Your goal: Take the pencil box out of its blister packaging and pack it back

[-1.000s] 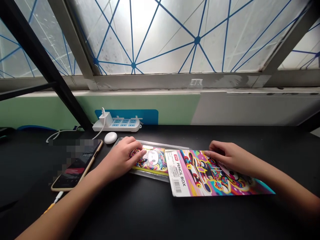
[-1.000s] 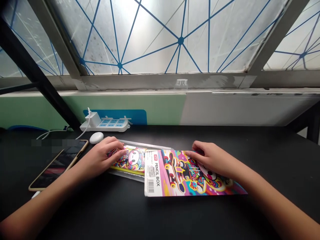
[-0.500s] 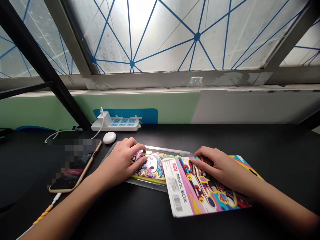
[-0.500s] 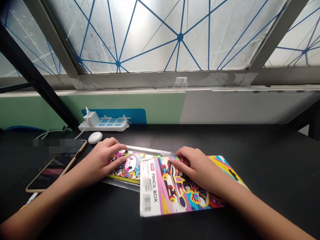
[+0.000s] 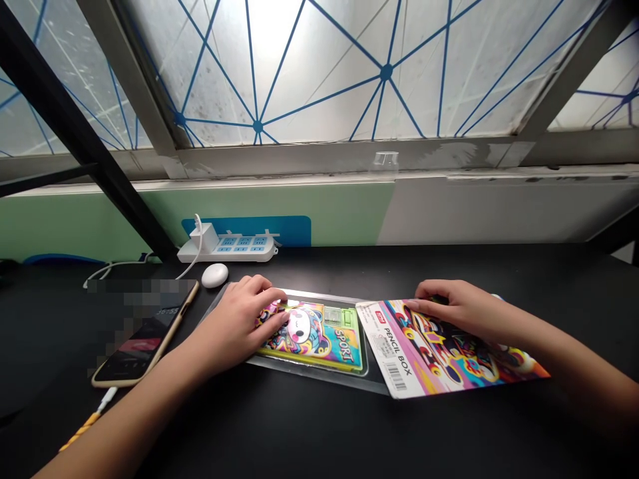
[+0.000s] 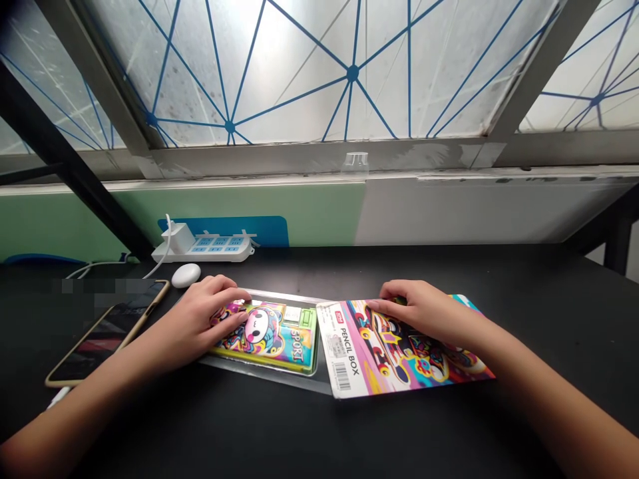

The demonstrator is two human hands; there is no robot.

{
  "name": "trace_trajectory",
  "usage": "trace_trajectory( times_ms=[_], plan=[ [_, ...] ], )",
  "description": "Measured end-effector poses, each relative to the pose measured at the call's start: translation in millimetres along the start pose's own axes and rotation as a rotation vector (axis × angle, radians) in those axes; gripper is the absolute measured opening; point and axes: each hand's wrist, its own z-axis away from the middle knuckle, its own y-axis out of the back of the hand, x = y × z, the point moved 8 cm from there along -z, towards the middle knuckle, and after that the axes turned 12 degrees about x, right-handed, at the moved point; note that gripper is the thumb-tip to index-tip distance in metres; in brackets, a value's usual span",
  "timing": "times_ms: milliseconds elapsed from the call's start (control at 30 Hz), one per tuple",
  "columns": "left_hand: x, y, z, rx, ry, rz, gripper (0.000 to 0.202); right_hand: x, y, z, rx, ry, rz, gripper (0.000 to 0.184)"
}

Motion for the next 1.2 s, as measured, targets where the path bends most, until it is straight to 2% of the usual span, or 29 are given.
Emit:
trace_trajectory(
  times_ms=[233,433,733,967,1100,1200],
  plan=[
    [0,-1.1,1,-0.02,-0.016,0.001,0.031,4,8,2,-0.017,-0.063,0.003,0.056],
    [1,-1.8,1,-0.006,-0.004,-0.001,0.03,3,13,4,-0.027,-0.081,-0.057,0.055],
    [4,-9.6,4,0.022,0.13,-0.039,0.029,-7,3,9,-0.024,-0.077,-0.132,0.049],
    [0,-10.5,5,0.007,0.192,-0.011,0.028,-12,1,8,0.016,-0.086,-0.024,0.057],
    [13,-10.2,6,0.03,0.231,0.086,0.025,-26,-9,11,0.044,-0.083,-0.044,0.057],
    [32,-6.6,8,0.065,0.23,0.3,0.025,-39,-19,14,0.052,-0.046,-0.08,0.054]
  ],
)
